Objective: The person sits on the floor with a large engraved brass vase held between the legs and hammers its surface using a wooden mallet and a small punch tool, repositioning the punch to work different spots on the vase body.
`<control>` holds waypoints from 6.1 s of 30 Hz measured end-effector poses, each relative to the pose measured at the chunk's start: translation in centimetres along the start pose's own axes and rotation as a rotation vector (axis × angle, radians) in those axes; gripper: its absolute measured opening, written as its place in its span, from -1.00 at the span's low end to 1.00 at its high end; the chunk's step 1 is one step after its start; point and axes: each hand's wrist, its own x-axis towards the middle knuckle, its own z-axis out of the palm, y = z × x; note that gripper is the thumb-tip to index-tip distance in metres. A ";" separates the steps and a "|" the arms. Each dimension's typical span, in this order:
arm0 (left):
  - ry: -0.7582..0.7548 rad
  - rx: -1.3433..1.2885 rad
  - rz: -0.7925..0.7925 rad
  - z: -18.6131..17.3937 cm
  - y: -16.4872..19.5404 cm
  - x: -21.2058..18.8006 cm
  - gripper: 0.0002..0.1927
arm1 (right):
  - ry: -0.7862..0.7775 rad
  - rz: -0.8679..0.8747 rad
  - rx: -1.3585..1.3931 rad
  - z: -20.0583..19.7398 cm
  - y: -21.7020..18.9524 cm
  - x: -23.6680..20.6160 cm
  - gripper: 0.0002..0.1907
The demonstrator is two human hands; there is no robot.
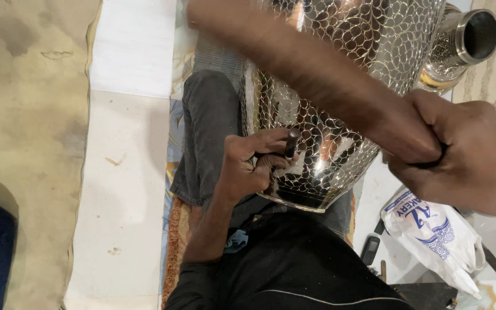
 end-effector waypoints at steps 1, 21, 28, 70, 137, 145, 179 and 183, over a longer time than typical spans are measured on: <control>0.003 -0.027 -0.011 0.1 -0.1 -0.1 -0.41 | -0.072 -0.024 -0.003 -0.2 0.0 0.2 -0.47; 0.012 0.040 0.023 0.9 -0.4 -0.2 -0.62 | -0.231 0.099 -0.274 0.1 0.1 -0.4 -0.63; -0.013 -0.023 0.033 1.1 0.2 -0.2 -0.63 | -0.177 0.078 -0.198 0.5 -0.2 -0.5 -0.64; -0.051 -0.054 -0.014 1.5 -1.0 -0.7 -0.56 | -0.255 0.020 -0.223 0.7 -0.8 -1.1 -0.60; 0.115 0.013 0.067 4.1 1.4 0.1 -0.42 | -0.106 -0.096 -0.211 -2.0 0.7 -0.2 -0.70; 0.125 0.025 0.043 3.7 1.6 -0.4 -0.46 | 0.037 -0.158 -0.185 -1.1 1.3 -0.6 -0.58; 0.129 0.038 0.013 3.0 2.5 -0.3 -0.54 | -0.143 -0.047 -0.564 -1.9 -0.1 -0.3 -0.56; 0.110 0.006 0.048 2.6 2.3 -0.2 -0.54 | 0.046 -0.125 0.222 -1.5 -0.7 -0.3 -0.67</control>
